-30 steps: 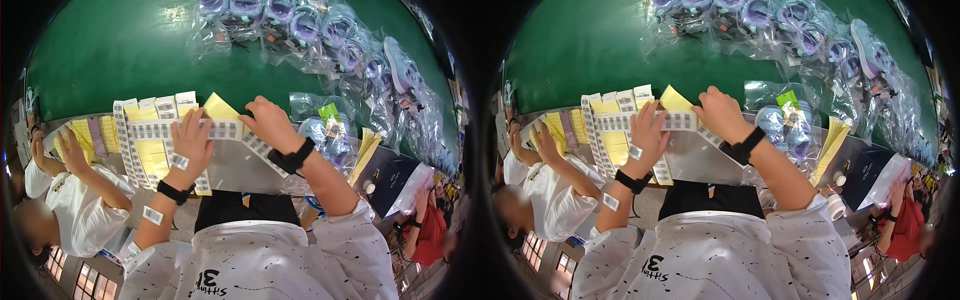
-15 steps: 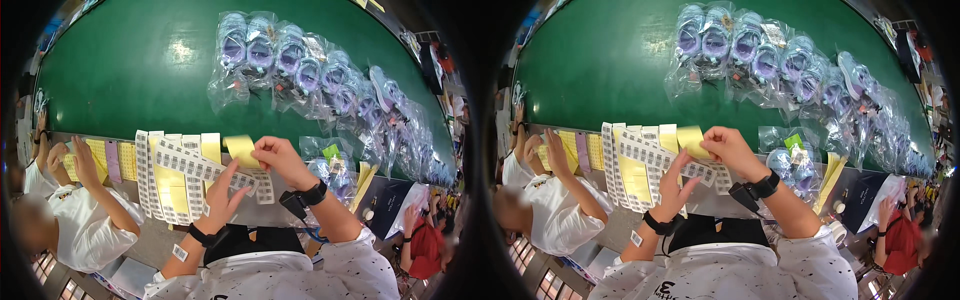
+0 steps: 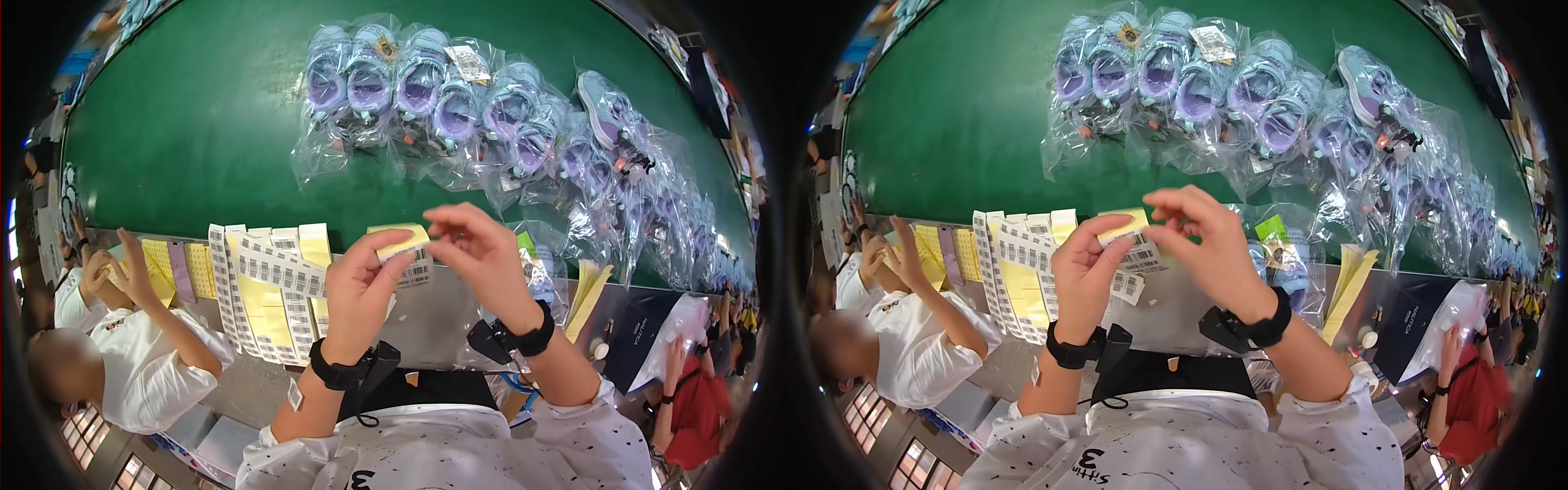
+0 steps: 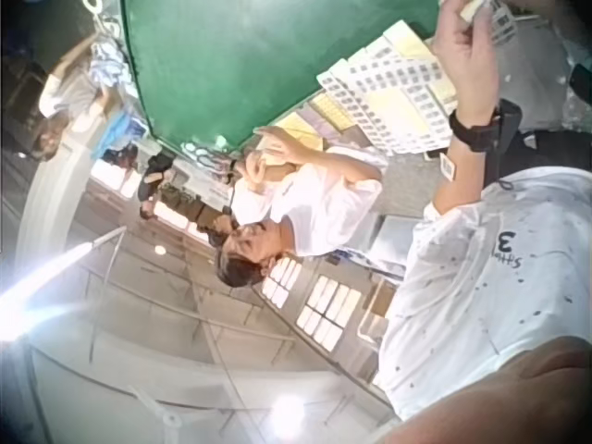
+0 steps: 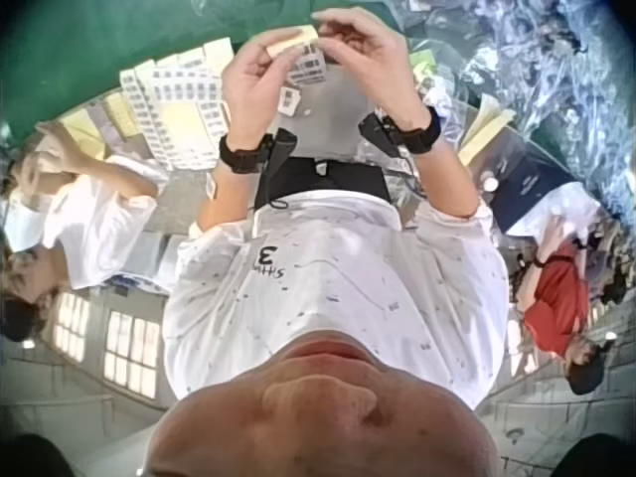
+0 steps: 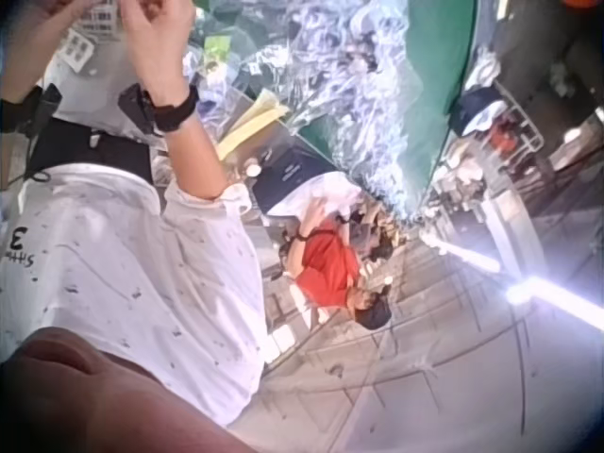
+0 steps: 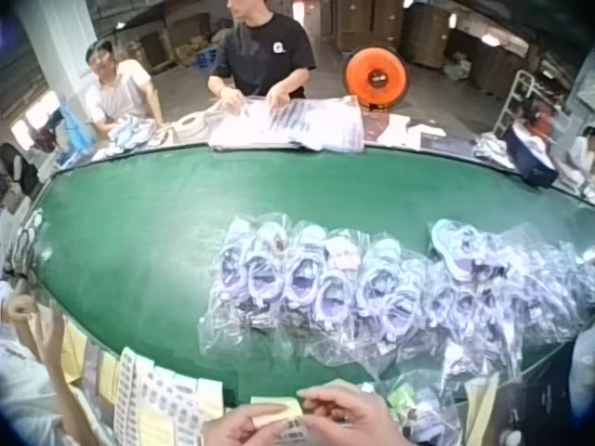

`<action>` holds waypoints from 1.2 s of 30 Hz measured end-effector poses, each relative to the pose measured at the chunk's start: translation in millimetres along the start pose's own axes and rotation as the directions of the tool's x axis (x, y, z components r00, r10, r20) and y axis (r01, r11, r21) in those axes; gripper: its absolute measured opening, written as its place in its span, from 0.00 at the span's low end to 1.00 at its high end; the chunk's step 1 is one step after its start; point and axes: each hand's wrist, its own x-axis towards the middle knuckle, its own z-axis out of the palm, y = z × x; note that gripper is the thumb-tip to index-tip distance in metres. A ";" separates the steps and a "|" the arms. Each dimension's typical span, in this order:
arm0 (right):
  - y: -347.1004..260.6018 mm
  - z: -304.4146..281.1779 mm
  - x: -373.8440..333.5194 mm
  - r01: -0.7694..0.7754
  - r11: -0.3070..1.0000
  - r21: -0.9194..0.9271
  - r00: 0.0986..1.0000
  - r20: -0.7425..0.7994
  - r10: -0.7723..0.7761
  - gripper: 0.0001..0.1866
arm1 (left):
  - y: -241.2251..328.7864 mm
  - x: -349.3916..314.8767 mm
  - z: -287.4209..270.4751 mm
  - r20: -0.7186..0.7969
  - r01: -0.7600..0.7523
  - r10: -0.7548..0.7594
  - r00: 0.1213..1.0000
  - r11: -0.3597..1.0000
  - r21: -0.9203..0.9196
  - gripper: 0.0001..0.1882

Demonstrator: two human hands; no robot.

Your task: The person peels yellow barcode stickers from a sheet and applies them to clear plastic bags containing pairs of slippers. They handle the bags one at a time, placing the sticker on the packaging and moving the labeled item to a growing pile on the green table.

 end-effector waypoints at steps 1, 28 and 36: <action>-8.3 -5.5 -1.7 0.047 0.993 -0.104 0.999 0.019 -0.046 0.11 | 1.6 1.9 4.9 -0.008 0.008 -0.008 1.000 1.000 0.008 0.13; 29.4 157.2 253.3 0.429 0.614 -0.663 0.882 0.161 -0.443 0.45 | 24.0 3.7 -127.5 -0.087 0.152 -0.139 0.986 0.974 0.168 0.29; -21.9 166.1 334.8 -0.029 0.905 -0.425 0.875 -0.448 -0.182 0.40 | -2.2 1.5 -171.3 -0.096 0.188 -0.178 0.979 0.976 0.107 0.30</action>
